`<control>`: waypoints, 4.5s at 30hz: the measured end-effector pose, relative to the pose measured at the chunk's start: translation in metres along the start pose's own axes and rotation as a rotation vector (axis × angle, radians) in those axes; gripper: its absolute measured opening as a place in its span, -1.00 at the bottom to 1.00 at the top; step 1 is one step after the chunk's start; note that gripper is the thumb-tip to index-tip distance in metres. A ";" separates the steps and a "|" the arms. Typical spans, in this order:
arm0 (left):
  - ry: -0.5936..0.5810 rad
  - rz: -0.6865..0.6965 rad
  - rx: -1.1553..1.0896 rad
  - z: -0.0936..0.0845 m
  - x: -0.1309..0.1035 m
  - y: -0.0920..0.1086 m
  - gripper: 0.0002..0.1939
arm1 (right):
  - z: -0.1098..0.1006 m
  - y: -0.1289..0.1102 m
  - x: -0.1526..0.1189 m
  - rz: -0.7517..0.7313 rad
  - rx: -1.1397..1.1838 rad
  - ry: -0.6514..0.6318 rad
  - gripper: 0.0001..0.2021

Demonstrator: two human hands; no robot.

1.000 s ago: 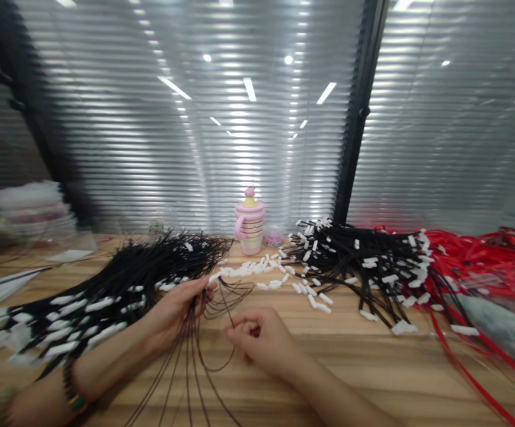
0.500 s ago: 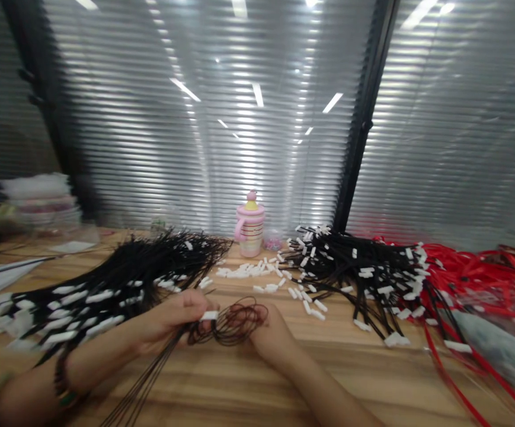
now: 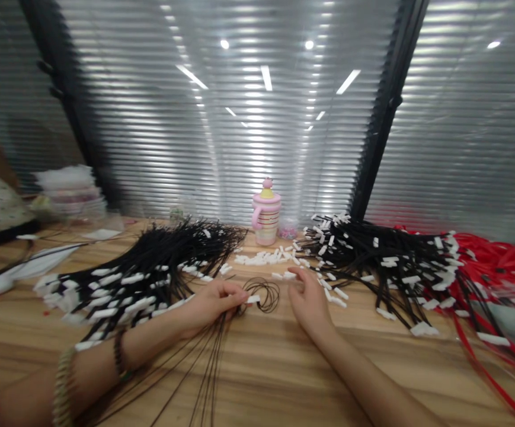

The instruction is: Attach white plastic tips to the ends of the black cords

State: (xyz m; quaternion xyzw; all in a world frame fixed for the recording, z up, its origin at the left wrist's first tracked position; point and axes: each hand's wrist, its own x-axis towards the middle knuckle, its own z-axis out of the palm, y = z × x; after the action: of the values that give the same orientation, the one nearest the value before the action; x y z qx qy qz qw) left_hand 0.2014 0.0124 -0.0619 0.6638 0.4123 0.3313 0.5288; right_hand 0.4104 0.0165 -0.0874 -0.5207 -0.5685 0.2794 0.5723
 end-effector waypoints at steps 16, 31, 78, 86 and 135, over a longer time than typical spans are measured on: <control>0.066 -0.062 -0.149 0.010 0.007 -0.003 -0.61 | 0.056 -0.035 -0.057 0.125 -0.113 -0.579 -0.76; -0.223 -0.204 -0.154 -0.014 0.006 0.003 -0.61 | 0.049 -0.035 -0.059 0.025 -0.202 -0.570 -0.79; -0.217 -0.135 -0.136 -0.005 0.000 -0.002 -0.68 | 0.030 -0.031 -0.041 0.328 0.374 -0.274 -0.70; -0.115 -0.165 -0.068 0.000 0.000 0.000 -0.68 | 0.030 -0.036 -0.040 0.339 0.254 -0.239 -0.69; -0.044 -0.198 -0.457 -0.007 0.004 -0.003 -0.79 | 0.009 -0.060 -0.040 0.251 0.193 -0.813 -0.87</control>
State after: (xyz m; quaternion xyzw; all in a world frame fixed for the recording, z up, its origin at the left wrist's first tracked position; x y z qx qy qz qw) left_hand 0.1962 0.0191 -0.0627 0.4906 0.3780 0.3480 0.7038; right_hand 0.3782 -0.0355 -0.0489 -0.3776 -0.6510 0.5811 0.3097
